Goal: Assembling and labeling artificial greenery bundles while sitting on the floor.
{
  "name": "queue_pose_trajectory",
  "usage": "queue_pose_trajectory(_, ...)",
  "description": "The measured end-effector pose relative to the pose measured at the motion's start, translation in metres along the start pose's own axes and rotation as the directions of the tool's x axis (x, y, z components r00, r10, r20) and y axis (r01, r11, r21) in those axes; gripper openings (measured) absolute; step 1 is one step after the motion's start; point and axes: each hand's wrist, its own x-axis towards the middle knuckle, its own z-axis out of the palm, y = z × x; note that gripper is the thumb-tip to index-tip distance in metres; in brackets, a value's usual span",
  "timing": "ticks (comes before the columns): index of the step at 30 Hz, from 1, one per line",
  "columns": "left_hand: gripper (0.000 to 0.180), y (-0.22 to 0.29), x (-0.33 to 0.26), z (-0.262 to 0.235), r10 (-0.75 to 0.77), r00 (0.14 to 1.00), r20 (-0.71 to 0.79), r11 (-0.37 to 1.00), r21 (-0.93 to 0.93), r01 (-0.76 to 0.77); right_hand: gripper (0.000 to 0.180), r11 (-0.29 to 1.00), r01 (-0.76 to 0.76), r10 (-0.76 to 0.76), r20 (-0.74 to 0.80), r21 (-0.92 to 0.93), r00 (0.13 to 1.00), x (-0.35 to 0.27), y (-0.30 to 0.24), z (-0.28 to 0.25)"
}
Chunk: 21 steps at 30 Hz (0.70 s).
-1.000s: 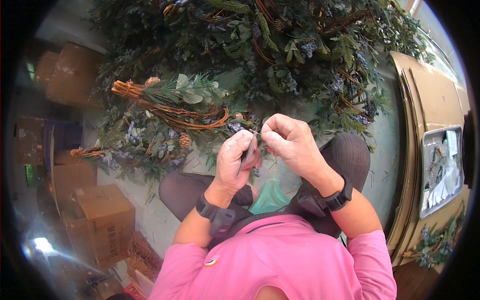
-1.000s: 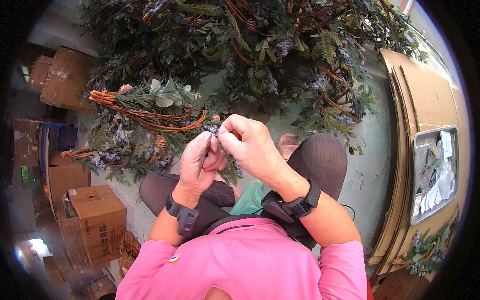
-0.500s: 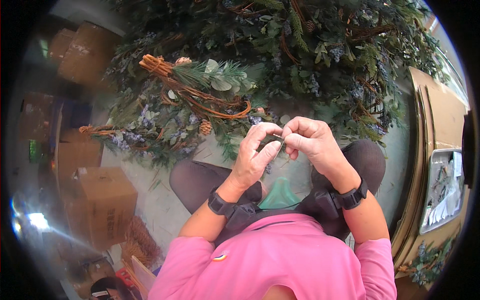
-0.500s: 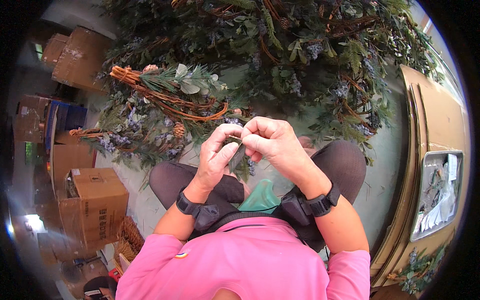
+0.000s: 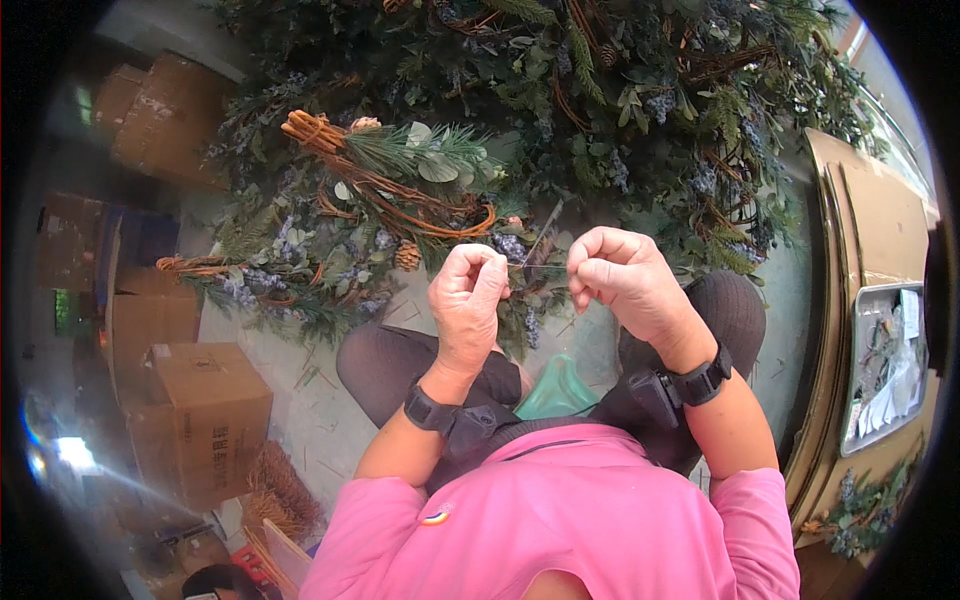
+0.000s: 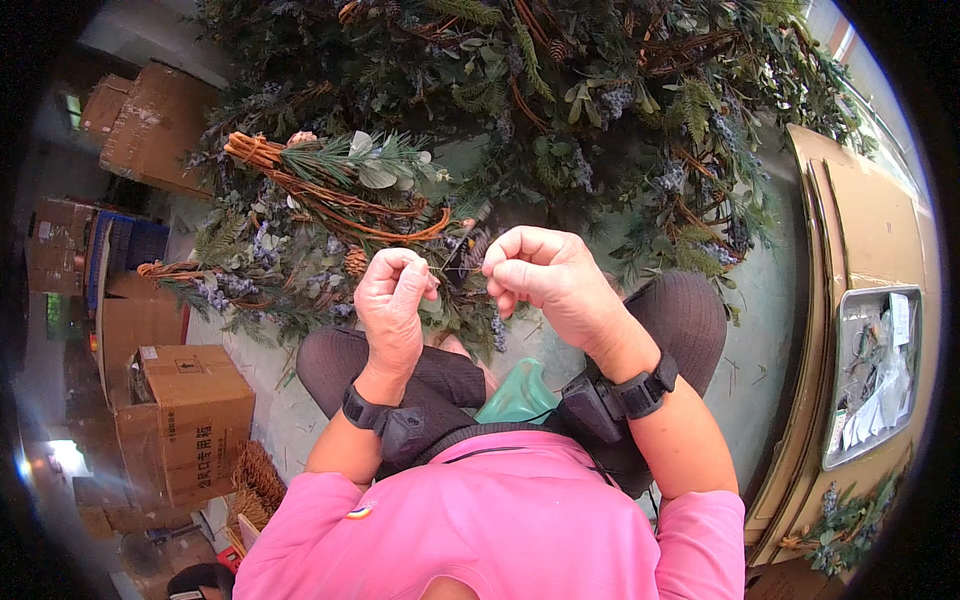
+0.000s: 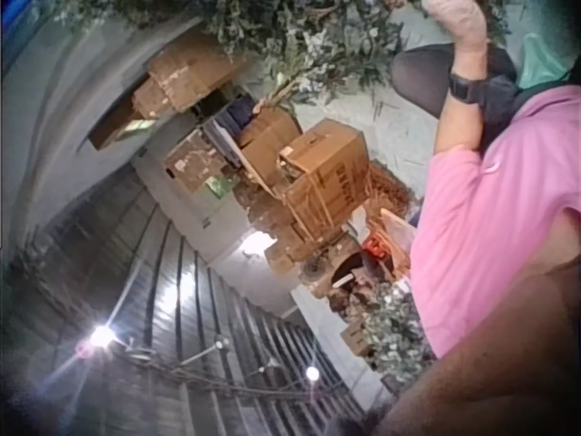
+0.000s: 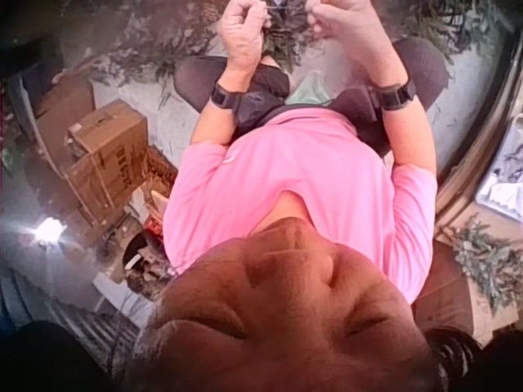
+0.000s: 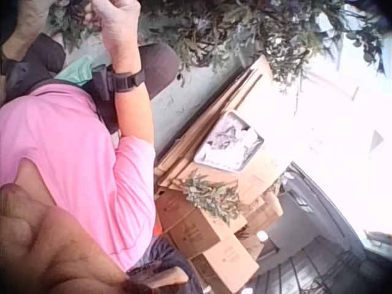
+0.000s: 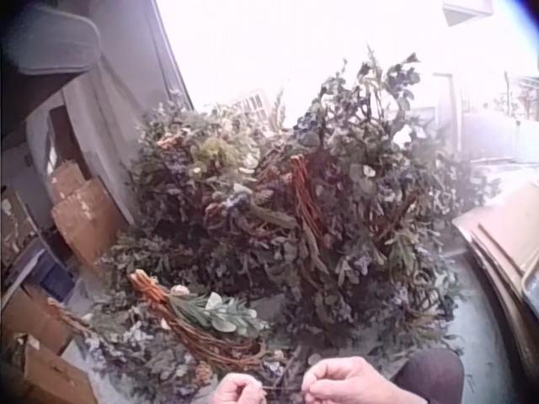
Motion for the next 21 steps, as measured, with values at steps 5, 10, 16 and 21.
queue_pose_trajectory(5,0.005,0.004,-0.003,-0.003,0.048,0.998,-0.043,0.998,0.031,-0.047,0.015,0.993,0.044,-0.052,0.067,0.114,0.996,-0.007,-0.001,0.01)
queue_pose_trajectory(10,0.003,0.005,-0.011,-0.006,0.07,0.995,0.065,0.981,0.177,-0.08,0.011,0.99,0.09,-0.093,-0.021,-0.106,0.995,-0.003,0.006,0.008)
queue_pose_trajectory(16,0.003,0.004,-0.02,-0.002,0.241,0.93,0.279,0.826,0.444,-0.348,0.01,0.981,0.179,-0.185,-0.073,-0.072,0.98,0.006,0.036,0.026)
queue_pose_trajectory(21,0.002,-0.002,-0.02,-0.007,0.206,0.961,0.183,0.875,0.407,-0.264,0.008,0.998,0.033,-0.035,-0.055,-0.044,0.998,0.011,0.048,0.025)
